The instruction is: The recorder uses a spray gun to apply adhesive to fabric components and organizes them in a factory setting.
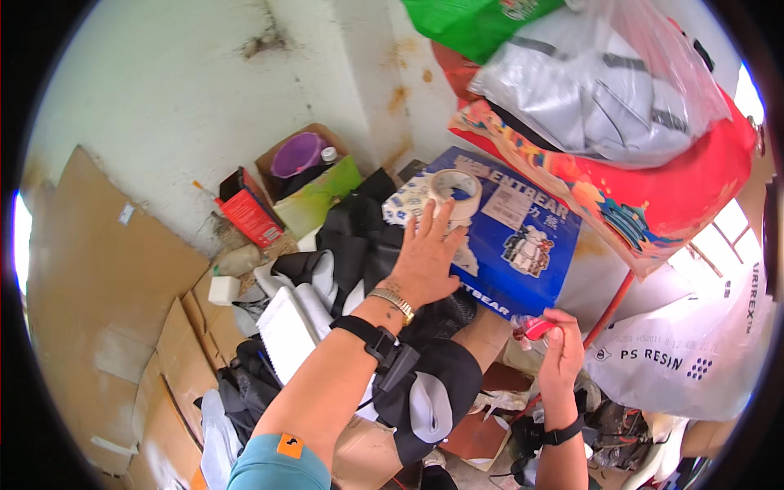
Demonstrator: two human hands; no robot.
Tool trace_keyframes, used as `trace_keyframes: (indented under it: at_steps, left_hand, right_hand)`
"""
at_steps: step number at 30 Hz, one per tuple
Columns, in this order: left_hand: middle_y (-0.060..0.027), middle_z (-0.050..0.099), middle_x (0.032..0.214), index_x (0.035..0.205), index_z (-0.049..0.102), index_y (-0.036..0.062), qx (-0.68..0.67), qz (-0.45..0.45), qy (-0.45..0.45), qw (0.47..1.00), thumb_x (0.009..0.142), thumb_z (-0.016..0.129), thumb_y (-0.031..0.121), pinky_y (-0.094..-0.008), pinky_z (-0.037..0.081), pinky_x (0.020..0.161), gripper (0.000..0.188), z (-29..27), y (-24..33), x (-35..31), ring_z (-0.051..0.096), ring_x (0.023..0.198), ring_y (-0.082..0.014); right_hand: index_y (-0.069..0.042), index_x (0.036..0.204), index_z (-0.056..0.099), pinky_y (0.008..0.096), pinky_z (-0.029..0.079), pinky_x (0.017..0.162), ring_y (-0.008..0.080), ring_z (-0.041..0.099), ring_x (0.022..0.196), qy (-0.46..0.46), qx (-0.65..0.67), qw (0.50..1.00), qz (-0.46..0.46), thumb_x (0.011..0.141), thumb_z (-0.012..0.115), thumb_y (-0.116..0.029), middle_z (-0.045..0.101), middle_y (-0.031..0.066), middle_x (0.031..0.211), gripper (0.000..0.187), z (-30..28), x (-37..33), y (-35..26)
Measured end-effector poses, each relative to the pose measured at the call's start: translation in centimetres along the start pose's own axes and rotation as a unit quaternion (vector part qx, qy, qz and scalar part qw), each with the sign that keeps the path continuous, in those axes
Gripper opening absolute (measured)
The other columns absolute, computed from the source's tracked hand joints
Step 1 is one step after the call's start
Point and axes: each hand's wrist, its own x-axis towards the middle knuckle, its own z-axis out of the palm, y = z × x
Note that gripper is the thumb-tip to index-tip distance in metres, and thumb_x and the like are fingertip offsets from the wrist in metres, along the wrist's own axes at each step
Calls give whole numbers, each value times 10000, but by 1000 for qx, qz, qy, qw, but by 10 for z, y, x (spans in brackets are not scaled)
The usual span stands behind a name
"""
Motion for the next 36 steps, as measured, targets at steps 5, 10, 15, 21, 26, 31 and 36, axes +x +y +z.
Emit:
trace_keyframes:
  at_steps: [5,10,15,21,26,31,36]
  left_hand:
    - [-228,460,1224,1097,552,31,-262,-74,138,952,687,688,158,-396,378,947,450,-43,19,-47,458,1105,-390]
    - [-8,586,906,1101,549,-1,-640,-296,-26,708,908,542,265,-217,463,687,329,-94,66,-147,509,810,-59]
    - [4,592,855,1162,506,15,-629,-371,-28,683,866,606,188,-199,456,559,357,-168,83,-250,522,699,-38]
    - [-44,600,934,1173,506,32,-514,-489,28,704,803,655,137,-247,471,703,412,-234,121,-379,550,812,-80]
    - [-76,615,904,1036,552,21,-301,-491,4,818,818,581,155,-289,461,717,258,-259,171,-437,562,781,-149]
    - [-74,599,715,950,616,91,-174,-538,76,821,851,568,291,-315,469,615,228,-266,243,-494,580,655,-178]
    - [-30,625,812,962,595,11,-370,-568,172,715,904,476,203,-259,466,705,232,-281,270,-521,561,762,-104]
  right_hand:
    - [-10,869,555,261,448,576,135,561,676,20,275,933,230,946,435,-200,611,59,801,237,2,-16,-46]
    - [-21,849,559,266,483,485,140,591,635,14,516,753,407,940,461,-232,634,92,811,250,38,-25,-119]
    - [-10,864,556,249,487,622,127,599,711,-208,535,729,373,924,501,-197,630,86,822,203,66,-61,-181]
    - [7,1170,489,301,494,734,188,602,826,-437,398,807,-17,802,530,1,615,138,963,370,86,-114,-250]
    - [-9,927,602,310,461,644,200,593,714,-584,344,658,-328,835,548,-136,617,116,791,166,64,-146,-314]
    - [-22,884,594,329,456,649,265,582,707,-698,306,564,-318,919,457,-140,591,150,774,184,49,-202,-345]
    - [-13,801,591,300,415,568,163,517,603,-633,468,562,-251,865,523,-152,557,77,675,167,80,-278,-325]
